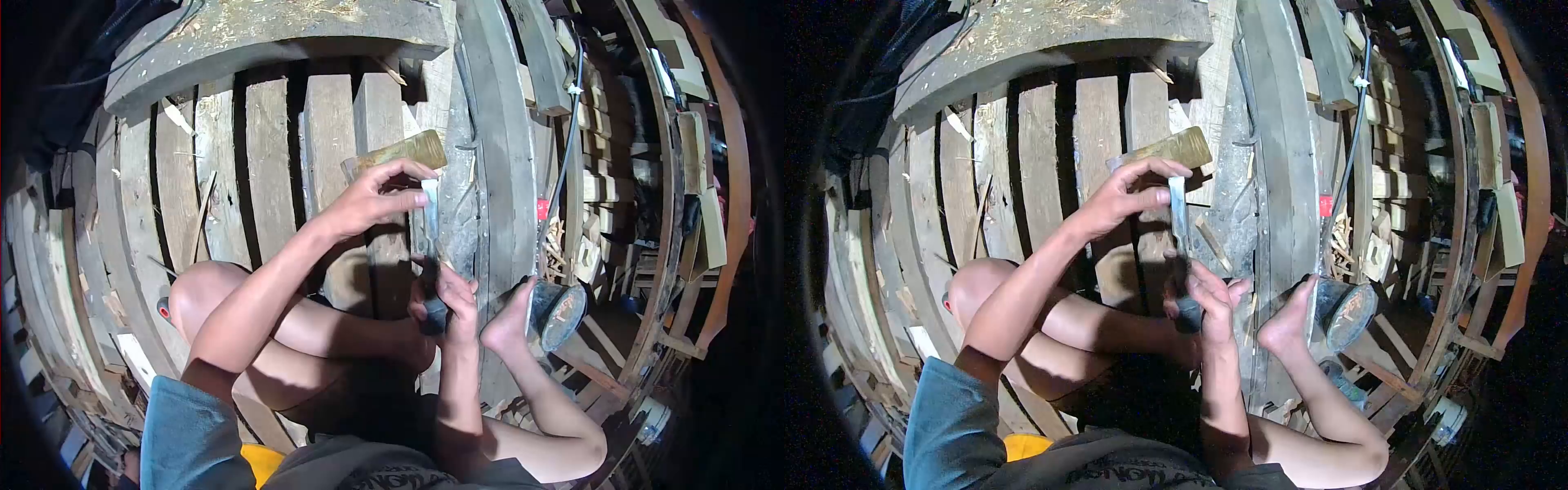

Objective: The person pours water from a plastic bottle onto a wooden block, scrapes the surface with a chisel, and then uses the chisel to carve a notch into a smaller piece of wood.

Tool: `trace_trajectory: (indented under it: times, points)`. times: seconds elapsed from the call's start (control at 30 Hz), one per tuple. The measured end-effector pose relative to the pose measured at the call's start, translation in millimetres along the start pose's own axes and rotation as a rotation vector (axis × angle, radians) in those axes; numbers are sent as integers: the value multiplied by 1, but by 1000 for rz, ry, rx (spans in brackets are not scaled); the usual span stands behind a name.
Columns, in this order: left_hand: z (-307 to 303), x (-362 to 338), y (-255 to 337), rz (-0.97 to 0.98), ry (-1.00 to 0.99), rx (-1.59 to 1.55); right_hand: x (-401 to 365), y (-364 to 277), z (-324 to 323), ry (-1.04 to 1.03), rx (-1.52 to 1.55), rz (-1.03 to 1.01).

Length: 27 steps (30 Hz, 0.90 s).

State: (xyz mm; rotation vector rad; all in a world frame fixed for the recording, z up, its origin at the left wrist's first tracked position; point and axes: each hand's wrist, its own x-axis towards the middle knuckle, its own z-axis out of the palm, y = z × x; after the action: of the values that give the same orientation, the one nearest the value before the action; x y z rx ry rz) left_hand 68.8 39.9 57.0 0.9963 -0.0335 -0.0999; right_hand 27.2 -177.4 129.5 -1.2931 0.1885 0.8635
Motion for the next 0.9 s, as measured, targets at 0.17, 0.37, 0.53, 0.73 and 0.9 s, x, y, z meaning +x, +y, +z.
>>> trace_trajectory:
  times: [0.17,0.37,0.53,0.73,0.9]
  points:
    - [8,-4,4,28,-67,152,1,-2,2,25,-13,-4]
    - [10,-4,-1,97,26,404,4,5,2,47,19,0]
    - [4,0,-2,203,92,494,1,-4,6,-3,14,47]
    - [6,0,-1,175,141,515,3,6,-1,11,-1,44]
    - [5,0,-1,219,174,580,4,6,-1,-10,-20,39]
